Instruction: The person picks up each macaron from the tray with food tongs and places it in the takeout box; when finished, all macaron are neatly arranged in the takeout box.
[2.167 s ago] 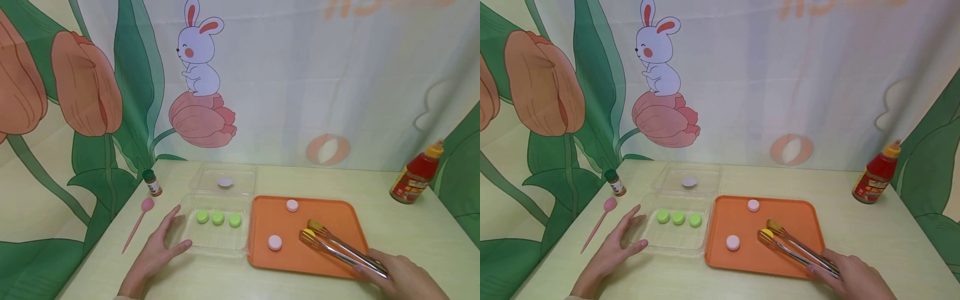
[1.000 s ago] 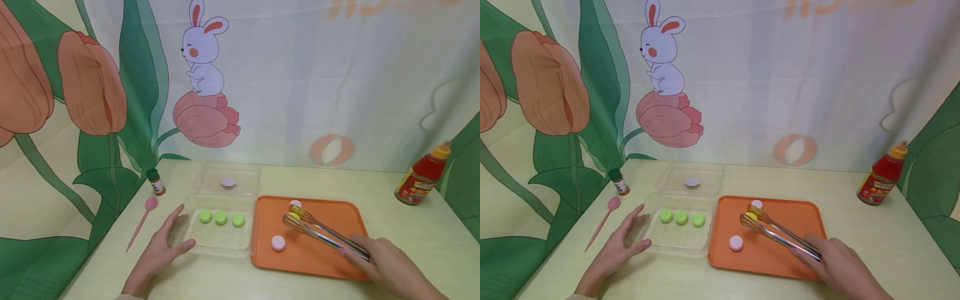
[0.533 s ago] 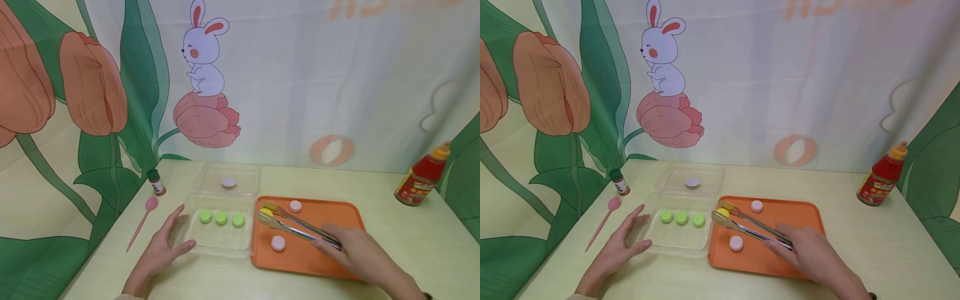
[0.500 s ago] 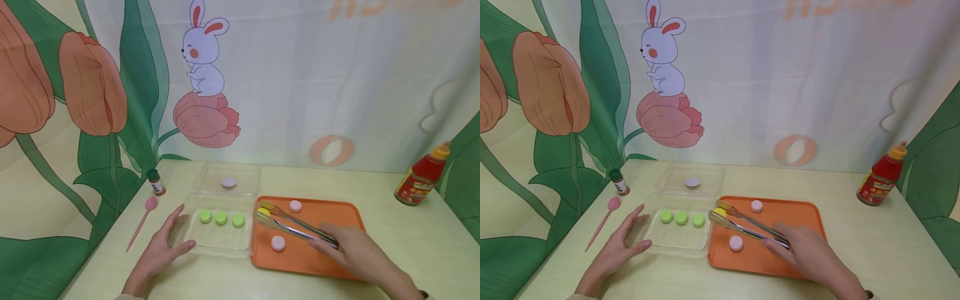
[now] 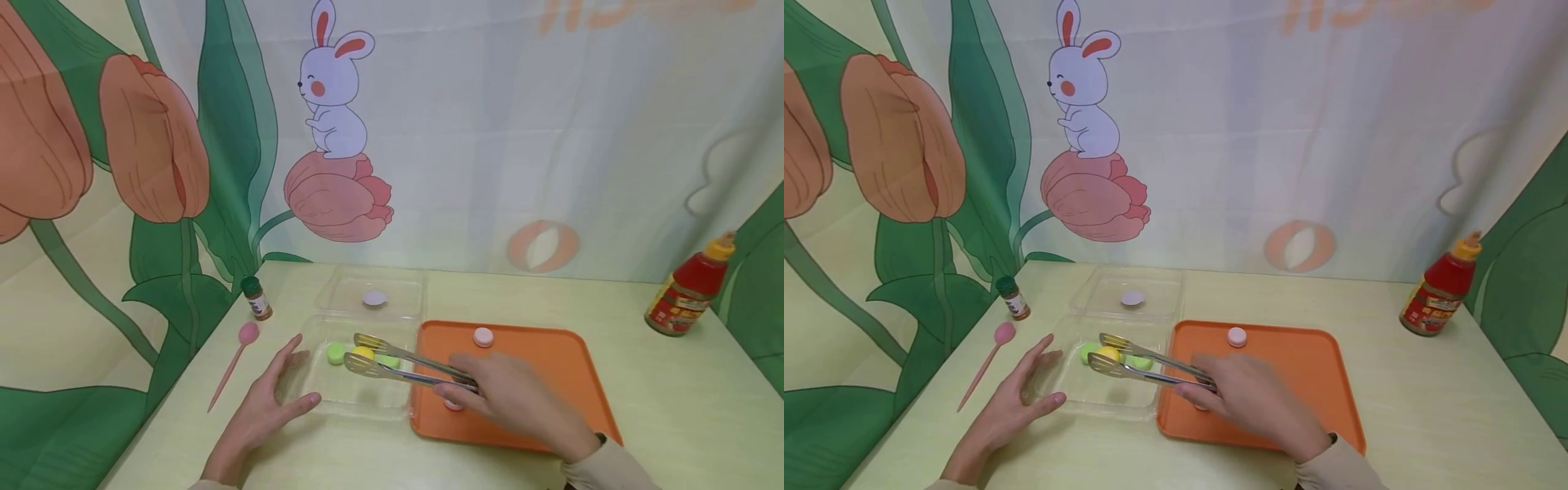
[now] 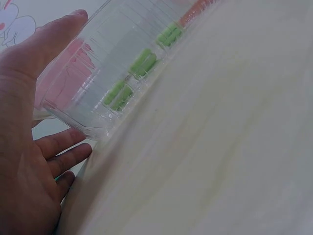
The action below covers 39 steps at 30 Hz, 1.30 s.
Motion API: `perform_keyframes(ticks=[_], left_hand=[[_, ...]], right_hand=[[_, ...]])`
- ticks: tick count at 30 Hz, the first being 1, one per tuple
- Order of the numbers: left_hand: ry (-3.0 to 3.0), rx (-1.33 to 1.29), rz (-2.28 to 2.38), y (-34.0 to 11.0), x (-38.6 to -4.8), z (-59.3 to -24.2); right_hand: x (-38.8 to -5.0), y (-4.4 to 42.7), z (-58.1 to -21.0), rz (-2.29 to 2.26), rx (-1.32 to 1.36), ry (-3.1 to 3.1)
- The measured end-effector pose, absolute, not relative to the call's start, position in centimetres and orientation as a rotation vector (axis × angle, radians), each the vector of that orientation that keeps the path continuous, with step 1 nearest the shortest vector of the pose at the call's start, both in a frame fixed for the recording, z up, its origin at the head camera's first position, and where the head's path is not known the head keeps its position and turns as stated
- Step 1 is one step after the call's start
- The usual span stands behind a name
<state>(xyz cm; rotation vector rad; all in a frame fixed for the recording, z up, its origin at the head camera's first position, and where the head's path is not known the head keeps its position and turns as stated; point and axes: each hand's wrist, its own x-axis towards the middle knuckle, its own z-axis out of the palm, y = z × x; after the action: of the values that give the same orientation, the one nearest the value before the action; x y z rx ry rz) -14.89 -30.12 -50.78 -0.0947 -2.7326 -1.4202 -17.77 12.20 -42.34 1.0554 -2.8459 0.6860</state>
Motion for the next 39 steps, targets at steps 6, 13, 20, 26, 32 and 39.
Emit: perform_keyframes(ticks=[6,13,20,26,32,39], left_hand=[[-2.737,-0.097,-1.419,-30.1,-14.9,-50.8],[-2.736,-0.098,-1.409,-30.2,-14.8,-50.6],[-2.732,-0.109,-1.409,-30.3,-14.7,-50.7],[-2.726,-0.124,-1.402,-30.4,-14.9,-51.2],[-2.729,-0.130,-1.395,-30.4,-14.9,-51.3],[-2.720,-0.129,-1.401,-30.5,-14.8,-51.3]], right_hand=[[-18.5,9.8,-42.9,0.725,1.112,-2.864],[-18.8,7.5,-42.5,0.726,1.162,-2.907],[-19.3,5.2,-41.7,0.600,1.229,-2.902],[-19.7,3.2,-41.4,0.453,1.260,-2.927],[-19.8,2.0,-41.2,0.413,1.251,-2.975],[-19.7,1.4,-41.1,0.383,1.225,-2.975]])
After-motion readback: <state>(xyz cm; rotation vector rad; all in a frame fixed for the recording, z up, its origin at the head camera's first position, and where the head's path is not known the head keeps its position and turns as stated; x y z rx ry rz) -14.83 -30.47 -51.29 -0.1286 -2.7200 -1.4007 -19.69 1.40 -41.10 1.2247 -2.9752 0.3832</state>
